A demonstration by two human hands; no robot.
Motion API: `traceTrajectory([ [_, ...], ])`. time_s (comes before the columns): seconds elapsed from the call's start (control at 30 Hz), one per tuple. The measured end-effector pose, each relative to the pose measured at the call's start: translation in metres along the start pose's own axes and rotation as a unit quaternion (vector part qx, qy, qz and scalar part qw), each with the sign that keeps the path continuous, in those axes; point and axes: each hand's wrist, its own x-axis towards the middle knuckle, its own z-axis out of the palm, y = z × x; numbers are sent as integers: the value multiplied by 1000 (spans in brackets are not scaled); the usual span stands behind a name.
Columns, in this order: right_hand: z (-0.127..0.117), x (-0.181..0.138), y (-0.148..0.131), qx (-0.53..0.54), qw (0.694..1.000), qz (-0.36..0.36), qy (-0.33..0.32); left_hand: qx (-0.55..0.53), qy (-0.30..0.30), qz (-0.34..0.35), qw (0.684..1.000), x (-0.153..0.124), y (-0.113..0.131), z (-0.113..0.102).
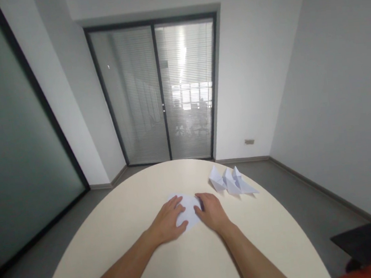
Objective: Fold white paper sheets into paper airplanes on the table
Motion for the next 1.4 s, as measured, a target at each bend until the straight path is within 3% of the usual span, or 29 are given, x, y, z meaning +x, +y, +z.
traceTrajectory([
  [0.33, -1, 2, -1, 15, 1000, -12, -17, 4, -12, -2, 1000, 5, 1, 1],
  [0.77, -4, 1, -4, 19, 997, -78, -19, 27, 31, 20, 999, 10, 2, 4],
  [1.1, 5, 0, 0, 20, 996, -73, -39, 36, 58, 35, 997, 8, 1, 3],
  [1.4, 0, 0, -3, 17, 996, -77, -43, 28, 83, 40, 995, 9, 3, 1],
])
